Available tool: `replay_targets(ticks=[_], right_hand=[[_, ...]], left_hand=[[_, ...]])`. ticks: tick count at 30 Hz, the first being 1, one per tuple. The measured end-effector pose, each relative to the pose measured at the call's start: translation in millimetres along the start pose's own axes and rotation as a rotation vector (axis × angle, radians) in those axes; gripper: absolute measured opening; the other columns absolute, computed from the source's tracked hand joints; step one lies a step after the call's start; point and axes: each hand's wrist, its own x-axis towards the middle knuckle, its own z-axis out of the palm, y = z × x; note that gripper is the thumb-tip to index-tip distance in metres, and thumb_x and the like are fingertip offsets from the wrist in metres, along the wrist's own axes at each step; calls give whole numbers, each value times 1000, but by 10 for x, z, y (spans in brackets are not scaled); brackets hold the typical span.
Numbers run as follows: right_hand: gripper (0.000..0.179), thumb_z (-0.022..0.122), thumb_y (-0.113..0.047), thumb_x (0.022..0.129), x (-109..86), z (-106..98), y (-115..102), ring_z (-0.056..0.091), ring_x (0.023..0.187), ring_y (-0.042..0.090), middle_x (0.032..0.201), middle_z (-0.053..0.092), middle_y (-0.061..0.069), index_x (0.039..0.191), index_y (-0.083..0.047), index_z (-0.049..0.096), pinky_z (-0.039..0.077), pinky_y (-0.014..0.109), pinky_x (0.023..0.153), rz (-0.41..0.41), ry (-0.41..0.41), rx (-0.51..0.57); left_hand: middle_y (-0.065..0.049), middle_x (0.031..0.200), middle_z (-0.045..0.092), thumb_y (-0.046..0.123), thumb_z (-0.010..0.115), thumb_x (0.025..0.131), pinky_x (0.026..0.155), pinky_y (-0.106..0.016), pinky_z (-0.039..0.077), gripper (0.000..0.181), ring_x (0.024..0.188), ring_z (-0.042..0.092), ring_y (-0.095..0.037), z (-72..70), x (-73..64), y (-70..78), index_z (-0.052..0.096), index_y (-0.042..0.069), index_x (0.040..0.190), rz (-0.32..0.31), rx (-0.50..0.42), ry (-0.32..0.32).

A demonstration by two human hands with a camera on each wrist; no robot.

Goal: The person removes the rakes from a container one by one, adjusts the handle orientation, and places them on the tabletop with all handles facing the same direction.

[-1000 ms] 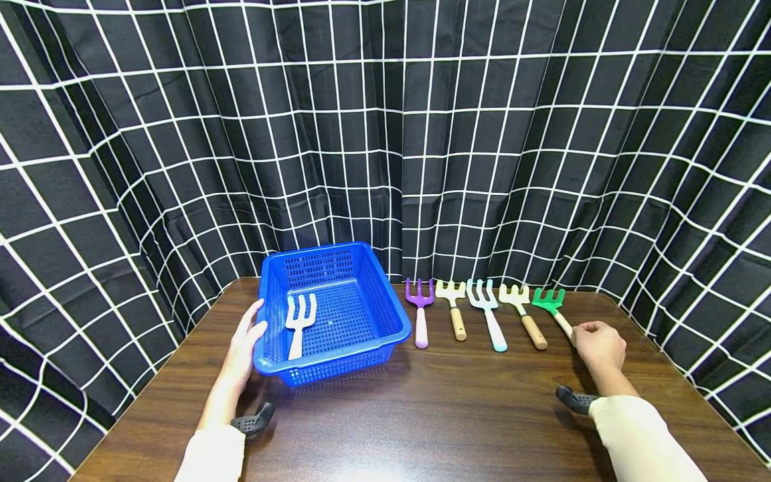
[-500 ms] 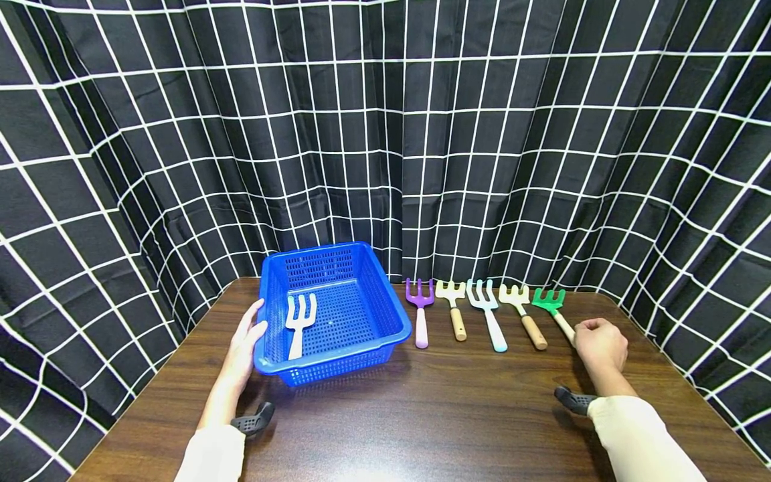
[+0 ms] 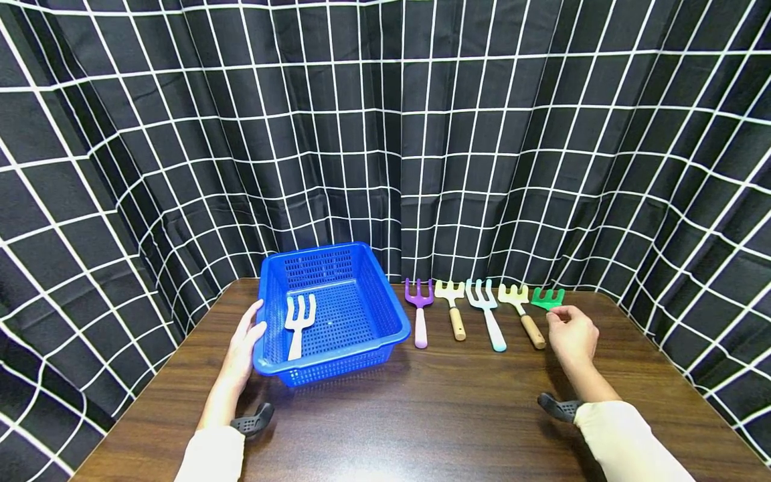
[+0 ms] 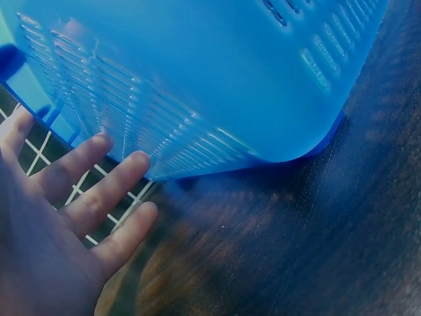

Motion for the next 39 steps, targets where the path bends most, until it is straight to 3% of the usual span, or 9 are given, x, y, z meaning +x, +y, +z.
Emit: replay_targets(ticks=[6, 13, 23, 31, 39], right_hand=[[15, 63, -13, 89, -117, 95, -173, 56, 96, 46, 102, 68, 22, 97, -2, 70, 35, 53, 74, 5, -46, 42], [11, 66, -6, 86, -269, 214, -311, 59, 84, 37, 94, 68, 22, 93, 2, 70, 36, 41, 67, -57, -47, 114], [9, 68, -7, 86, -530, 331, -557, 60, 79, 28, 88, 71, 16, 93, -2, 71, 34, 38, 67, -82, -84, 186], [9, 68, -1, 86, -756, 418, -810, 56, 72, 7, 89, 71, 14, 95, 0, 70, 39, 20, 62, -113, -229, 283], [12, 68, 1, 85, -974, 408, -1053, 62, 78, 16, 92, 69, 12, 97, 0, 69, 44, 24, 67, -178, -347, 323]], left_hand=[[-27, 144, 37, 20, 37, 106, 78, -26, 52, 51, 104, 61, -16, 8, 4, -6, 22, 13, 154, -6, -12, -8], [-28, 142, 38, 21, 37, 106, 77, -27, 52, 50, 103, 62, -18, 16, -4, 9, 23, 13, 154, -7, -16, -5], [-26, 143, 37, 20, 37, 106, 79, -27, 52, 50, 105, 61, -16, 16, -8, 0, 24, 13, 154, -5, -15, -4], [-27, 142, 38, 20, 36, 106, 78, -26, 52, 50, 104, 61, -17, 1, -7, 15, 24, 12, 153, -7, -8, -3], [-26, 146, 36, 21, 37, 105, 79, -24, 51, 50, 105, 59, -14, 16, -23, 36, 24, 12, 153, -11, 5, -4]])
